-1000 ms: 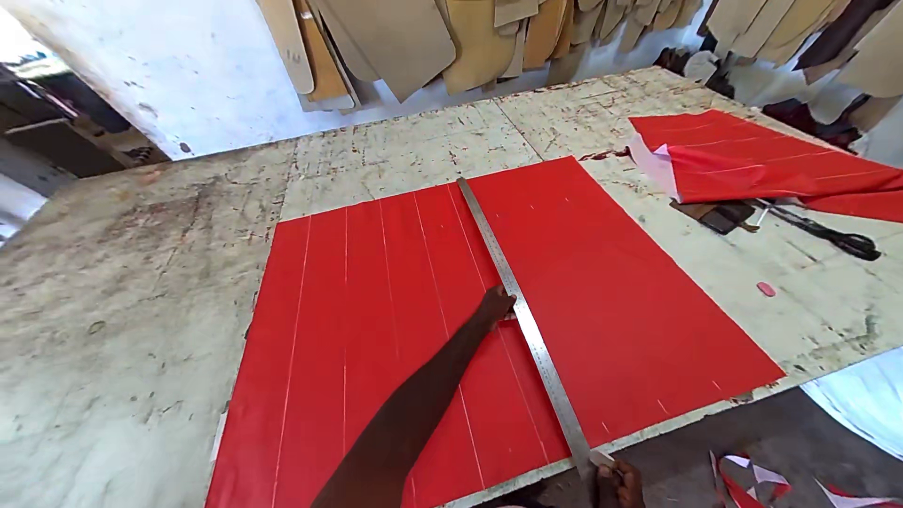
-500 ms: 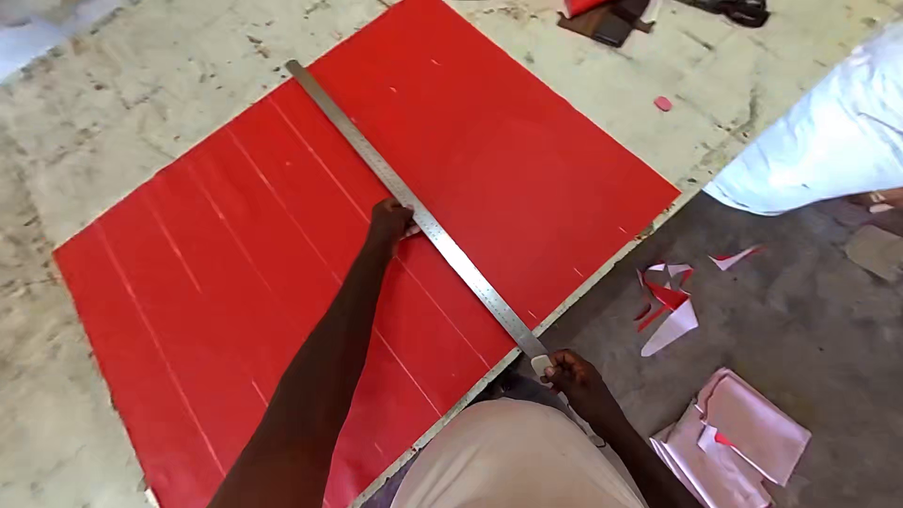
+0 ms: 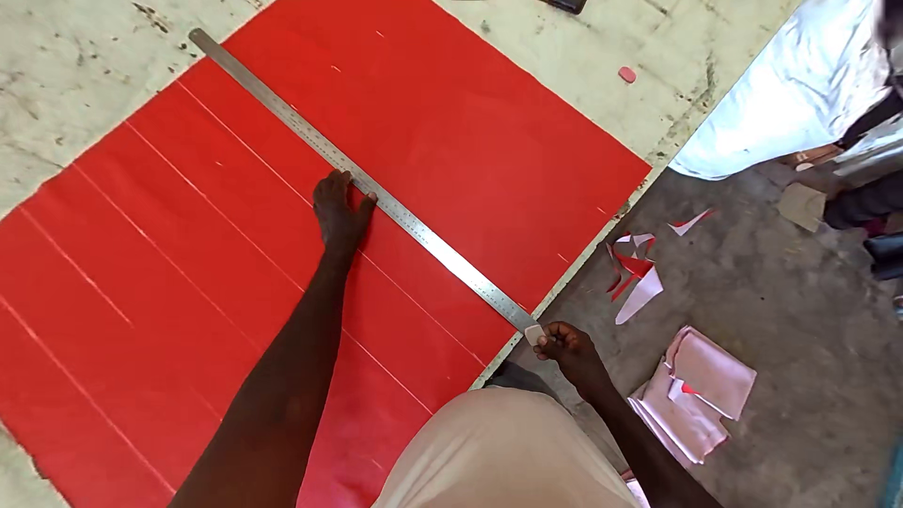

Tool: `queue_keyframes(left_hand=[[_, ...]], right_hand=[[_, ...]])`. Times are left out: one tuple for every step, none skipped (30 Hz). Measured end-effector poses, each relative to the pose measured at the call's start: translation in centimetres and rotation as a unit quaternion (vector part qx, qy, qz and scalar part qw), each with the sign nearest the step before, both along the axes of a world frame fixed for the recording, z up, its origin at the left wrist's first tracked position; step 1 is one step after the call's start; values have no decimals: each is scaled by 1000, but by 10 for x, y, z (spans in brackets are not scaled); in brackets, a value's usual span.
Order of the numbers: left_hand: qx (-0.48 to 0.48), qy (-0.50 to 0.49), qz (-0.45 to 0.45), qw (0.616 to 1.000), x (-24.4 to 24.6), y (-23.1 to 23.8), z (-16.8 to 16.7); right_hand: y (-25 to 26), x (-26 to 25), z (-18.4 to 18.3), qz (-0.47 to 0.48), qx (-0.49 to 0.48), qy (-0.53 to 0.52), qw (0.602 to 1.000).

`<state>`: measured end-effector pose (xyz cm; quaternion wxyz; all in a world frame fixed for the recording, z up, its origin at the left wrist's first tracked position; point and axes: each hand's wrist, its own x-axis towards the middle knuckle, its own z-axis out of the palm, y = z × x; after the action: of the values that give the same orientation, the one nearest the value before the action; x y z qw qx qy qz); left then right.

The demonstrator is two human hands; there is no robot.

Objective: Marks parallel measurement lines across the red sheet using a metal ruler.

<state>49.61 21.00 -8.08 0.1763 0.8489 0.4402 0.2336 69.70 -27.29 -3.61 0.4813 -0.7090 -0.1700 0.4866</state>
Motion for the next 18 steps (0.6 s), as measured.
queue_keyframes(left_hand=[[2, 5, 0, 1000, 0, 1, -1], [3, 5, 0, 1000, -1, 1, -2], [1, 5, 2, 1000, -1, 0, -1], [-3, 5, 5, 1000, -2, -1, 0], [-8, 5, 8, 1000, -2, -3, 2], [-12, 8, 11, 1000, -2, -4, 3], [-14, 11, 13, 1000, -2, -4, 4], [-15, 16, 16, 1000, -1, -4, 3], [-12, 20, 17, 1000, -1, -3, 3], [-11, 24, 18, 999, -1, -3, 2], [-12, 28, 20, 999, 0, -3, 3], [-13, 30, 22, 999, 0, -3, 4], [-13, 30, 23, 999, 0, -3, 5], [-14, 31, 22, 999, 0, -4, 6], [-16, 33, 20, 999, -1, -4, 8], [-17, 35, 20, 999, 0, -5, 9], [-17, 35, 21, 999, 0, -5, 10], [-14, 33, 22, 999, 0, -5, 9]], right_hand=[[0, 0, -2, -4, 0, 5, 1000], [-1, 0, -3, -6, 1, 9, 1000], [-2, -1, -3, -8, -1, 10, 1000], [-2, -1, -2, -9, -3, 12, 1000], [-1, -1, -1, -9, -5, 13, 1000], [-1, 0, 0, -9, -6, 13, 1000], [-1, 0, 1, -8, -6, 11, 1000], [0, 1, 1, -8, -6, 12, 1000], [-1, 1, 1, -7, -6, 12, 1000], [-1, 1, 1, -6, -6, 12, 1000], [0, 1, 2, -7, -6, 13, 1000], [1, 1, 2, -7, -6, 12, 1000], [1, 1, 2, -7, -5, 13, 1000], [1, 1, 1, -6, -4, 13, 1000], [1, 1, 1, -3, -6, 10, 1000], [2, 2, 1, -3, -9, 11, 1000], [3, 3, 0, -3, -12, 13, 1000], [3, 5, -3, -2, -13, 14, 1000]])
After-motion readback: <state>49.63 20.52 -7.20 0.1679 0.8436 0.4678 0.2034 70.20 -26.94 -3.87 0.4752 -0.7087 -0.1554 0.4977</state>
